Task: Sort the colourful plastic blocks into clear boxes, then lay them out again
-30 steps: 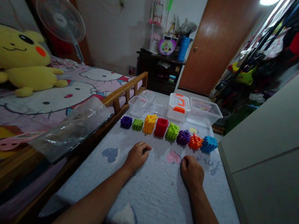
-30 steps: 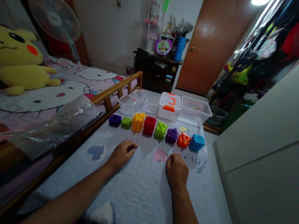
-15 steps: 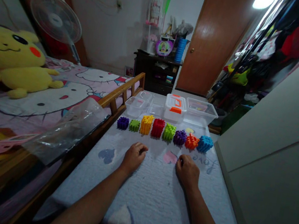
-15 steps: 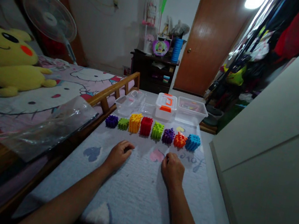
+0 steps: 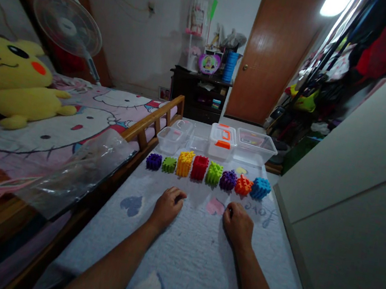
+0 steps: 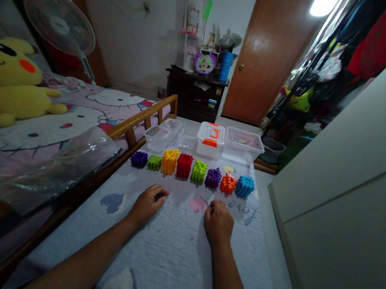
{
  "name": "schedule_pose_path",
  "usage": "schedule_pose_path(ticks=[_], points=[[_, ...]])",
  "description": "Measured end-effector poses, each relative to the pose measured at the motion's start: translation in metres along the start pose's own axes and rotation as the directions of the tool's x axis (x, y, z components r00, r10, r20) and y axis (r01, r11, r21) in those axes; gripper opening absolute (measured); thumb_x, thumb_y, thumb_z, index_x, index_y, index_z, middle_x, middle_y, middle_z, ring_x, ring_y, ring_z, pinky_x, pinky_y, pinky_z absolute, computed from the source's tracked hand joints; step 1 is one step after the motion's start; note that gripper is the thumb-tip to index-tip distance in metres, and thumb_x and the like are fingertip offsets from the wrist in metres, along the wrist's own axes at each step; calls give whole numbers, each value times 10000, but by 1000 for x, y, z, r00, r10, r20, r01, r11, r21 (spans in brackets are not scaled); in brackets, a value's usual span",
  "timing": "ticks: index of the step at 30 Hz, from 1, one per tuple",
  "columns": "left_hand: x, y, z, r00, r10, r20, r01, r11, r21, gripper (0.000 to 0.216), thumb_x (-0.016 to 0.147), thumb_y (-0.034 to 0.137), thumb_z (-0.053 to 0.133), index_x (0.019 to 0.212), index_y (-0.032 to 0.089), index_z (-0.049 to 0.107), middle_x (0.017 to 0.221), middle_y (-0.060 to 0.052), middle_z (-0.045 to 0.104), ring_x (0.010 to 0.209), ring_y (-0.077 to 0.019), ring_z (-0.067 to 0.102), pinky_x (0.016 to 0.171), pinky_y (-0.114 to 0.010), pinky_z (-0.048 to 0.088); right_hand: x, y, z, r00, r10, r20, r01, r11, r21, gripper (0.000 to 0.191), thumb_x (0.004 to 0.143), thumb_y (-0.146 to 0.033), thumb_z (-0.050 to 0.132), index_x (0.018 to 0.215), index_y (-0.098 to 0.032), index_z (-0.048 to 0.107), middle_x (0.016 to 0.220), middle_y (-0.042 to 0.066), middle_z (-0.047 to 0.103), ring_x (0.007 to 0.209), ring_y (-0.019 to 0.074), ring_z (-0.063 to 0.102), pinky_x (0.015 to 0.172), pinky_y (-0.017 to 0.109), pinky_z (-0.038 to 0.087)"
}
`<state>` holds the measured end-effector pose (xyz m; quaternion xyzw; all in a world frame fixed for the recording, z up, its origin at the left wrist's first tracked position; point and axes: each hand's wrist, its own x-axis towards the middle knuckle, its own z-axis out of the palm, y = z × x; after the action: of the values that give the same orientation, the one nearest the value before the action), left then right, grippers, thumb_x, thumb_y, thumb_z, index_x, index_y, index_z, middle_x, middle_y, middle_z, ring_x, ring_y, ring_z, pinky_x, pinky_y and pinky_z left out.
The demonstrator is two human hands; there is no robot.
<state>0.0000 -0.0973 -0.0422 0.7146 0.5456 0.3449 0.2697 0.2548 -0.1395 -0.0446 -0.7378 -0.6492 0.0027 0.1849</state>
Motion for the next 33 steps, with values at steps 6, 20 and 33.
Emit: schedule_pose_path(ticks=[6,20,33], points=[[1,-2,1,1000,-15,-18,14,1000,-28,180,751,99,543,831,196,671,892,-46,665,938,-207,630,900,-349,496,0,1,1,1000,0,7,0,1000,21,148,895,-205,484,838,-188,620,839,39,664,747,154,573,642,266,291],[94,-6,-86,977,13,-213,10,994,107,189,799,171,546,910,176,699,974,-52,668,891,-185,640,877,-309,517,0,6,4,1000,-6,2,6,999,35,180,907,-237,457,854,-197,624,859,50,682,717,163,592,617,276,300],[195,-32,-105,999,43,13,-42,788,614,431,828,56,519,1208,221,640,1337,-62,615,1172,-226,605,1023,-318,450,-1,8,6,1000,-7,0,7,998,61,206,906,-280,441,843,-208,623,851,53,683,724,179,608,615,281,330]])
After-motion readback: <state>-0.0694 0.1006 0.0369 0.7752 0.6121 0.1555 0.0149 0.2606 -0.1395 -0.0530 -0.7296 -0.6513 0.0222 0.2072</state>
